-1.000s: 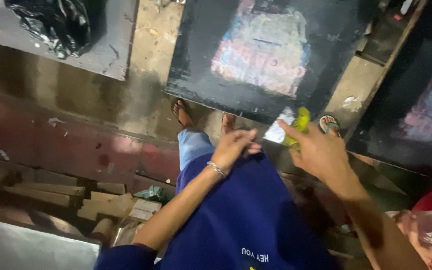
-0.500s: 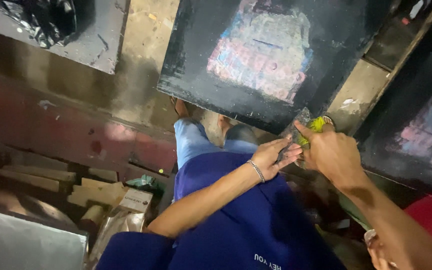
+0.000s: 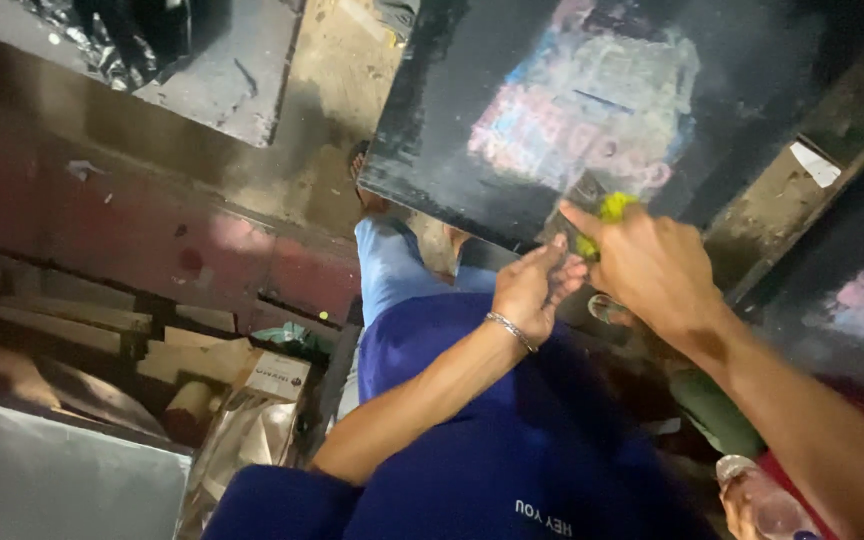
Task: Using a hand scraper and a cloth to remove ink residue from printing boards on a production floor.
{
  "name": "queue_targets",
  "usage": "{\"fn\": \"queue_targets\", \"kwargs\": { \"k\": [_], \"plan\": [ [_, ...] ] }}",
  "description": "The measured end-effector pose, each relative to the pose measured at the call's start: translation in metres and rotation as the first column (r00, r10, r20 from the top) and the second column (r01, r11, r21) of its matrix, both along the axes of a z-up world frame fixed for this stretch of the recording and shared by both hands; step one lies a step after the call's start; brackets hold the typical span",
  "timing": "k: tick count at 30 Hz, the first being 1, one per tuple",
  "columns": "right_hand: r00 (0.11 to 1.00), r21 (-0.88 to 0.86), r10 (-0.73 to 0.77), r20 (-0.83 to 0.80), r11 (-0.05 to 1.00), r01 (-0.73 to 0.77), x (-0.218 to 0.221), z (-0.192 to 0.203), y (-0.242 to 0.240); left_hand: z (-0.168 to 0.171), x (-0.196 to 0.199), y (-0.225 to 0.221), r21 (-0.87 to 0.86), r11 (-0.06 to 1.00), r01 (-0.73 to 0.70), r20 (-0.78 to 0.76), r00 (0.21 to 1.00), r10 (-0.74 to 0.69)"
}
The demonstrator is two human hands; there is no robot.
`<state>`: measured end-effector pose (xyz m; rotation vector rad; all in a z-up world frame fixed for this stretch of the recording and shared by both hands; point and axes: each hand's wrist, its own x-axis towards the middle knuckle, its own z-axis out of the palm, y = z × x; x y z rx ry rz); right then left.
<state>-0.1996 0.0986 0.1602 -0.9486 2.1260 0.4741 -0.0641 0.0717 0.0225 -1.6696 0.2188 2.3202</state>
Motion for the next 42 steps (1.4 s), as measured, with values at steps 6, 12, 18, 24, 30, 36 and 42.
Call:
{"fn": "queue_targets", "kwargs": {
  "k": [6,12,18,24,30,36,42],
  "plan": [
    [1.000,-0.020,0.021,0.020,1.000,-0.020,-0.013,-0.004,-0.066,0.008,-0.016,-0.061,-0.048,0.986,-0.161,0.044,0.986,0.163],
    [0.988,0.035,-0.089,0.124,0.996,0.085,-0.019,-0.005,-0.151,0.015,-0.025,-0.132,-0.191,0.942,-0.276,0.043,0.956,0.289],
    [0.990,-0.396,0.027,0.142,0.918,0.032,0.009,-0.005,-0.238,0.067,0.035,-0.282,-0.462,0.857,-0.226,0.027,0.963,0.268],
    [0.982,-0.402,0.080,0.171,0.916,-0.005,0.034,0.052,-0.255,0.073,0.063,-0.356,-0.625,0.774,-0.105,-0.194,0.981,-0.023],
    [0.993,-0.469,0.065,0.102,0.883,-0.010,0.056,0.057,-0.254,0.076,0.062,-0.379,-0.764,0.635,0.117,-0.291,0.815,-0.500],
    [0.996,-0.466,-0.030,0.079,0.882,0.064,0.073,0.066,-0.246,0.114,0.064,-0.409,-0.782,0.622,0.042,-0.330,0.818,-0.471],
    [0.906,-0.183,-0.416,0.078,0.887,0.423,0.082,0.083,-0.227,0.150,-0.009,-0.505,-0.989,-0.068,-0.130,-0.071,0.830,-0.553]
  ]
}}
